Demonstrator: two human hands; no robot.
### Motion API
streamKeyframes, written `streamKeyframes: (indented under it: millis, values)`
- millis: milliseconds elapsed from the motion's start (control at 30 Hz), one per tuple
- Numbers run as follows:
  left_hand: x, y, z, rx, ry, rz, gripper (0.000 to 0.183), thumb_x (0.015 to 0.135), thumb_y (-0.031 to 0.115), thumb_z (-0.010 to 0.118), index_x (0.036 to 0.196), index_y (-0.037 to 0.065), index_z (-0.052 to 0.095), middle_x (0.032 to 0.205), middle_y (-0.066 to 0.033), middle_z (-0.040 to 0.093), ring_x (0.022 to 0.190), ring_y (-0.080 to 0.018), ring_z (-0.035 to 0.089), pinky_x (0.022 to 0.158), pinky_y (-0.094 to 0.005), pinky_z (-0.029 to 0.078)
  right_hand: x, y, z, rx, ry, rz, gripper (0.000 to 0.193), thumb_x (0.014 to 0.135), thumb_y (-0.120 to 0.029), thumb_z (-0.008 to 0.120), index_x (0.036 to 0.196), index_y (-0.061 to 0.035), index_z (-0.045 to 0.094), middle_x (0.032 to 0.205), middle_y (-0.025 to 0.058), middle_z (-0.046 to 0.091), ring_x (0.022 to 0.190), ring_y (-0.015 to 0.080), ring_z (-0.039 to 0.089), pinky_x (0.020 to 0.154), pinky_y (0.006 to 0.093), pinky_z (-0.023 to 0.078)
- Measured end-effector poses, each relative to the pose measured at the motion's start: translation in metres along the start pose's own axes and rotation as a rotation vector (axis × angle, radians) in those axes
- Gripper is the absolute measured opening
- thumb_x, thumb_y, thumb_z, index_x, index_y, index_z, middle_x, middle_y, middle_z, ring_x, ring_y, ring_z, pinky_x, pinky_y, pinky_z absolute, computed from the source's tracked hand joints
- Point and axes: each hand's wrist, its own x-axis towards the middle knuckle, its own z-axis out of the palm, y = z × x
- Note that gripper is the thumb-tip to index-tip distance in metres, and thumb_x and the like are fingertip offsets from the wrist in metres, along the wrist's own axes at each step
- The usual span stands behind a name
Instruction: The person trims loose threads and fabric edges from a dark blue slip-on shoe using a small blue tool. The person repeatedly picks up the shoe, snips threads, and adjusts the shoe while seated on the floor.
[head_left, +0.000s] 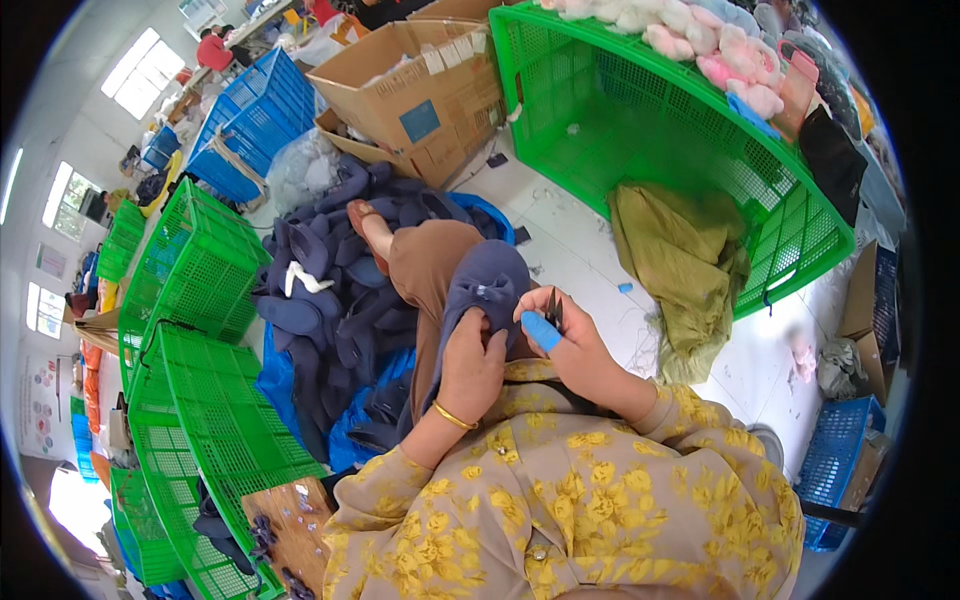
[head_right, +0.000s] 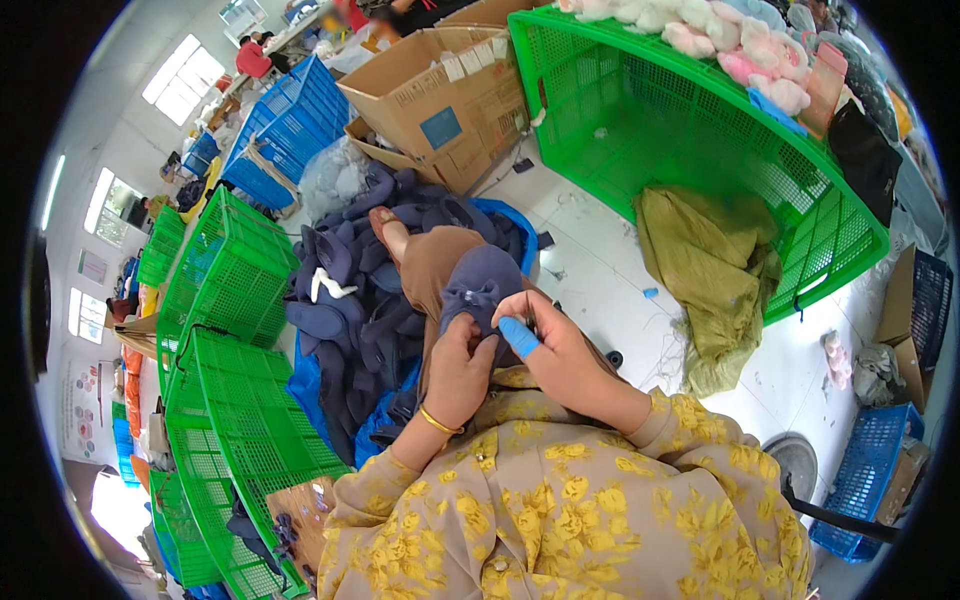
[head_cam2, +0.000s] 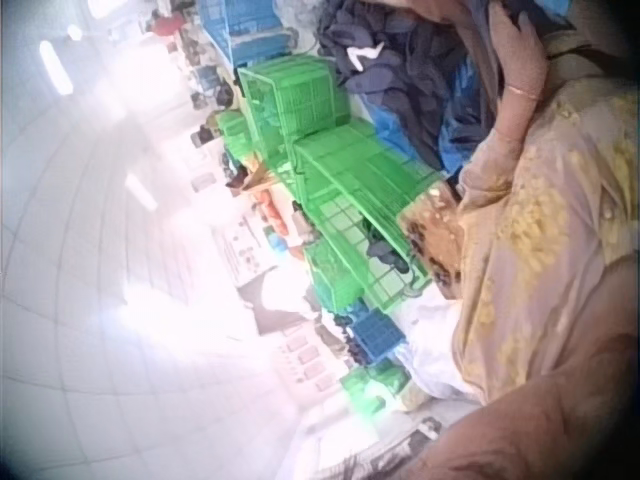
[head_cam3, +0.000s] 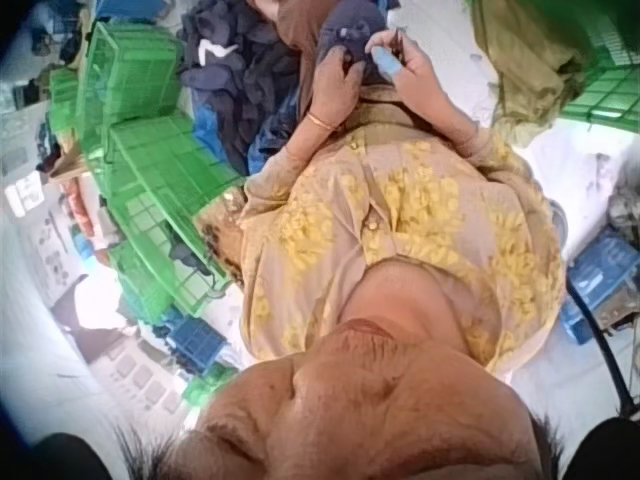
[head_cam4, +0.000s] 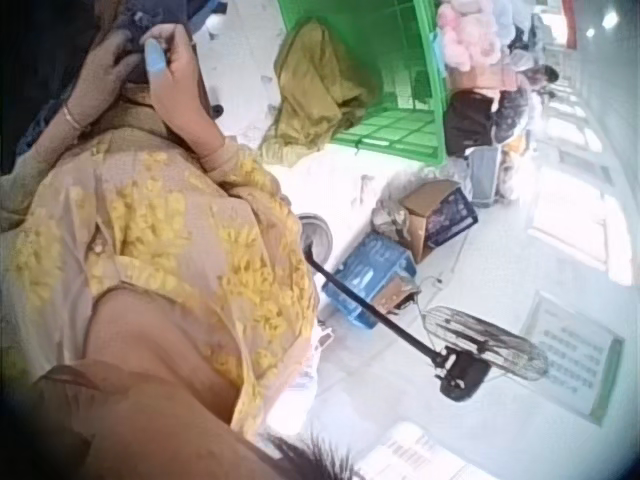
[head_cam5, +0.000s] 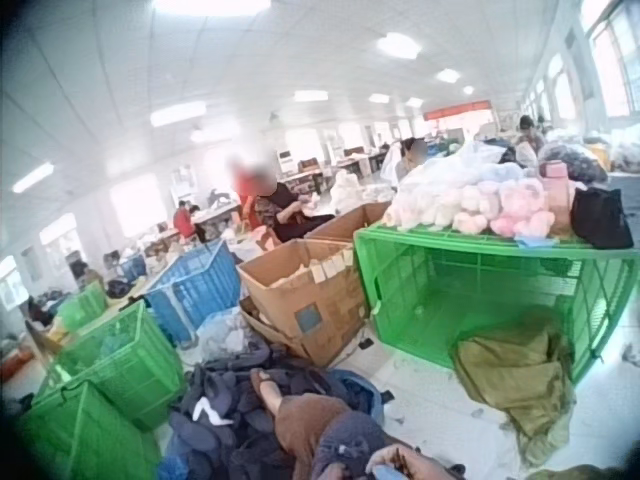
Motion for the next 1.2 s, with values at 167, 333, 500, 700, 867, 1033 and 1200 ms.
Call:
streamKeyframes:
  millis: [167,333,500,700,867,1033,1200]
  values:
    - [-0.007,-0.006,-0.011,-0.175,-0.096,-0.001,0.021,0.092,0.004,0.062,0.111,-0.004,0.060,0.098,-0.0088,0.069,0.085,-0.0132,0.065,0.075,-0.0267,0.053,-0.006,0.032,-0.020,0.189,0.071,0.203,0.006,0.101,-0.010,0.049,0.105,-0.0077,0.053,0.075,-0.0026,0.047,0.063,0.0063,0.043,0.059,0.0215,0.036]
    - [0.032,0.017,-0.045,-0.095,0.062,-0.139,0.025,0.095,0.025,0.063,0.093,0.000,0.060,0.068,-0.0018,0.062,0.057,-0.0072,0.055,0.053,-0.0214,0.043,-0.006,0.046,-0.024,0.209,0.048,0.205,0.006,0.102,-0.011,0.049,0.106,-0.0082,0.053,0.076,-0.0026,0.047,0.063,0.0062,0.043,0.058,0.0211,0.036]
    - [0.057,-0.001,-0.038,0.029,-0.066,-0.209,0.028,0.088,0.023,0.071,0.077,-0.002,0.064,0.063,-0.0076,0.058,0.057,-0.0113,0.052,0.057,-0.0266,0.042,-0.009,0.044,-0.025,0.233,0.056,0.241,0.007,0.102,-0.012,0.049,0.107,-0.0083,0.053,0.075,-0.0028,0.047,0.062,0.0059,0.041,0.056,0.0208,0.034]
    - [0.041,-0.029,-0.012,-0.232,0.159,0.004,0.022,0.092,0.017,0.066,0.080,-0.002,0.062,0.070,-0.0067,0.059,0.064,-0.0139,0.052,0.062,-0.0285,0.043,-0.033,0.047,-0.069,0.573,0.291,0.343,0.008,0.097,-0.010,0.056,0.104,-0.0080,0.056,0.067,-0.0020,0.043,0.052,0.0077,0.035,0.050,0.0251,0.030]
    - [0.032,-0.033,-0.003,-0.109,0.257,0.146,0.018,0.094,0.014,0.065,0.084,0.001,0.060,0.074,0.0023,0.054,0.069,-0.0069,0.047,0.064,-0.0227,0.040,-0.096,0.089,-0.208,0.629,0.704,0.452,0.001,0.098,-0.015,0.054,0.099,-0.0153,0.055,0.058,-0.0067,0.033,0.043,0.0060,0.027,0.043,0.0246,0.022]
    - [0.027,-0.020,0.008,0.015,0.295,0.271,0.016,0.089,0.012,0.067,0.080,0.002,0.059,0.077,-0.0116,0.057,0.076,-0.0288,0.054,0.070,-0.0364,0.042,-0.159,0.084,-0.305,0.681,1.025,0.586,0.023,0.101,-0.022,0.053,0.081,-0.0173,0.042,0.057,-0.0075,0.031,0.042,0.0062,0.025,0.042,0.0242,0.021]
    - [0.037,-0.030,-0.007,-0.171,0.151,0.023,0.015,0.089,0.014,0.069,0.085,0.001,0.064,0.080,-0.0091,0.061,0.076,-0.0222,0.055,0.071,-0.0324,0.044,-0.092,0.044,-0.230,0.149,0.875,0.261,0.014,0.095,-0.020,0.065,0.092,-0.0165,0.052,0.060,-0.0073,0.032,0.046,0.0047,0.027,0.044,0.0233,0.023]
